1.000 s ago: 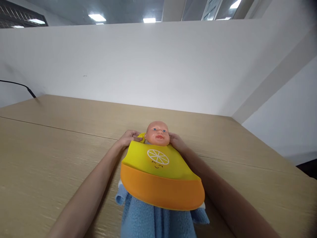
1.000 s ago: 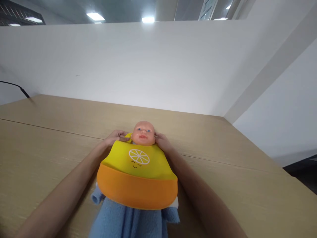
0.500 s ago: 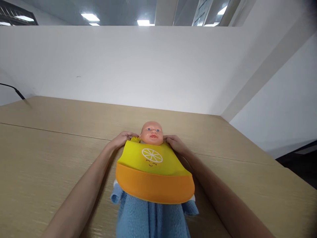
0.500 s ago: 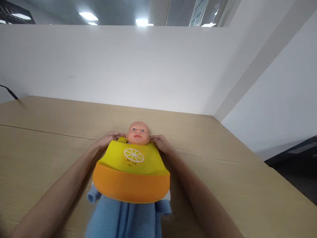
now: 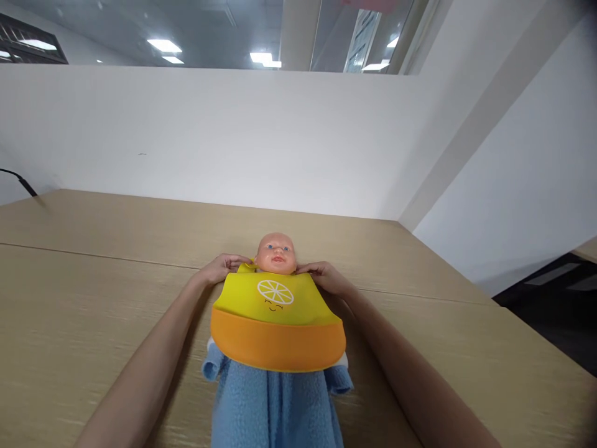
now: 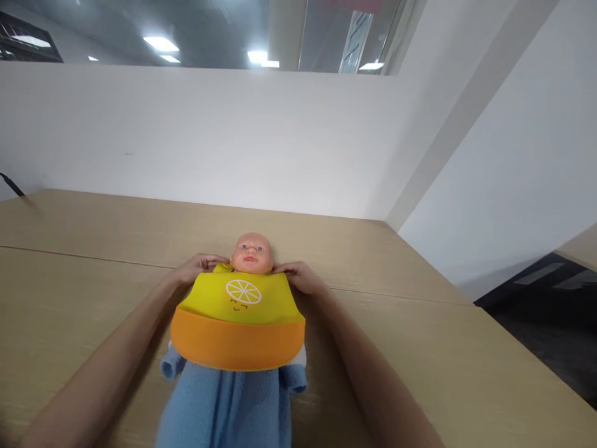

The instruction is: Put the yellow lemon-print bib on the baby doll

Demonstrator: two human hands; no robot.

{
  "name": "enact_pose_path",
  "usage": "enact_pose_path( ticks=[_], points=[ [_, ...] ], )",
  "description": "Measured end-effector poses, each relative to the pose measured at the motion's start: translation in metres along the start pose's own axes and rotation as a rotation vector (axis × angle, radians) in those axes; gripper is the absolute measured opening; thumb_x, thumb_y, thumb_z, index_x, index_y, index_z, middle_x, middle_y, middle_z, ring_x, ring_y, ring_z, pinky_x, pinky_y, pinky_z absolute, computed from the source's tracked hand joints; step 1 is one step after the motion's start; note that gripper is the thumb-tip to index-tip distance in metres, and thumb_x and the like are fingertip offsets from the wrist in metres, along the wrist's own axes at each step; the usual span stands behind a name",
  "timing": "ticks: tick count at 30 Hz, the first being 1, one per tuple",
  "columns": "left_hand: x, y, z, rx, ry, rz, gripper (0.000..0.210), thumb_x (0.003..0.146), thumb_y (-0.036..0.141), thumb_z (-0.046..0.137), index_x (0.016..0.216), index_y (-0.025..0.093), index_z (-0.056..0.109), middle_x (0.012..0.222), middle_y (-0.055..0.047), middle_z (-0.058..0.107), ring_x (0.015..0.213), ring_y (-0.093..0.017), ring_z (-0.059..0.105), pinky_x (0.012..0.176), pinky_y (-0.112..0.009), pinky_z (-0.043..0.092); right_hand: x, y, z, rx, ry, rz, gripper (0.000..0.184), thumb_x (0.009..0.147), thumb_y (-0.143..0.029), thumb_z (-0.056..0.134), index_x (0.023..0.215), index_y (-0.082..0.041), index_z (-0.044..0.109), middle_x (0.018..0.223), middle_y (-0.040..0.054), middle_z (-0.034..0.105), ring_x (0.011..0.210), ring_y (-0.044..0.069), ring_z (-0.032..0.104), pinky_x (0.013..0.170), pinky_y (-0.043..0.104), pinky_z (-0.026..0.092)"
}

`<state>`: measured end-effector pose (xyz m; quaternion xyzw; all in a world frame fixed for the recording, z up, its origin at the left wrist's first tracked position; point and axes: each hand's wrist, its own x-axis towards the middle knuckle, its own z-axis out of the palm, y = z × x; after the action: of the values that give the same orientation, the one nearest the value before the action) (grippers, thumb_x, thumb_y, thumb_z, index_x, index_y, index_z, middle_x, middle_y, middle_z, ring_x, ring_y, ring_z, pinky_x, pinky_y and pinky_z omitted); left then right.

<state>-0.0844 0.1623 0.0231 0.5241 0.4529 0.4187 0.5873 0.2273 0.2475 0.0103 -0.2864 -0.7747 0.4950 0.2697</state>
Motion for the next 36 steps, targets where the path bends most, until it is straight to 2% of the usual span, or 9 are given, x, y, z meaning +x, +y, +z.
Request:
enact_pose_path(
  ticks=[6,13,18,24,29,36],
  points=[
    [-0.003,0.004,0.004,0.058,0.007,-0.024,0.048,0.054,0.022,0.081,0.1,0.015,0.07,0.101,-0.013,0.072,0.083,-0.024,0.066,0.074,-0.034,0.05,0.001,0.006,0.003,0.025,0.06,0.035,0.022,0.071,-0.03,0.06,0.083,-0.019,0.074,0.094,0.0059,0.072,0.089,0.022,0.067,0.084,0.04,0.052],
    [-0.013,0.02,0.01,0.156,-0.006,-0.027,0.034,0.053,0.014,0.076,0.087,0.017,0.074,0.102,-0.01,0.072,0.087,-0.027,0.064,0.073,-0.035,0.049,0.003,0.011,0.003,-0.041,0.073,0.063,0.018,0.066,-0.026,0.062,0.078,-0.018,0.073,0.089,0.0068,0.073,0.082,0.022,0.067,0.075,0.036,0.053],
    [-0.004,0.009,0.012,0.212,0.128,0.055,0.025,0.058,0.022,0.07,0.081,0.014,0.074,0.089,-0.008,0.074,0.078,-0.022,0.065,0.072,-0.033,0.05,0.003,0.008,0.006,0.011,0.108,0.064,0.017,0.064,-0.026,0.064,0.076,-0.017,0.071,0.083,0.0059,0.072,0.075,0.02,0.067,0.07,0.033,0.053],
    [0.002,0.001,0.009,0.162,0.223,0.107,0.019,0.056,0.017,0.065,0.073,0.015,0.073,0.075,-0.004,0.073,0.067,-0.017,0.064,0.068,-0.028,0.05,0.004,0.007,0.008,0.121,0.204,0.078,0.015,0.066,-0.026,0.062,0.076,-0.017,0.069,0.078,0.0045,0.071,0.068,0.016,0.063,0.061,0.028,0.05],
    [0.003,-0.002,0.011,0.126,0.3,0.129,0.021,0.057,0.022,0.068,0.076,0.015,0.073,0.078,-0.005,0.074,0.069,-0.019,0.065,0.067,-0.03,0.051,0.006,0.005,0.009,0.119,0.19,0.083,0.016,0.064,-0.029,0.064,0.074,-0.017,0.068,0.077,0.0039,0.07,0.068,0.017,0.063,0.062,0.029,0.05],
    [0.005,-0.003,0.013,0.224,0.33,0.171,0.022,0.057,0.021,0.066,0.077,0.015,0.072,0.082,-0.005,0.074,0.075,-0.02,0.065,0.074,-0.032,0.05,0.007,0.006,0.008,0.048,0.142,0.076,0.016,0.064,-0.03,0.064,0.073,-0.017,0.067,0.076,0.0041,0.07,0.067,0.016,0.063,0.061,0.028,0.049]
  ],
)
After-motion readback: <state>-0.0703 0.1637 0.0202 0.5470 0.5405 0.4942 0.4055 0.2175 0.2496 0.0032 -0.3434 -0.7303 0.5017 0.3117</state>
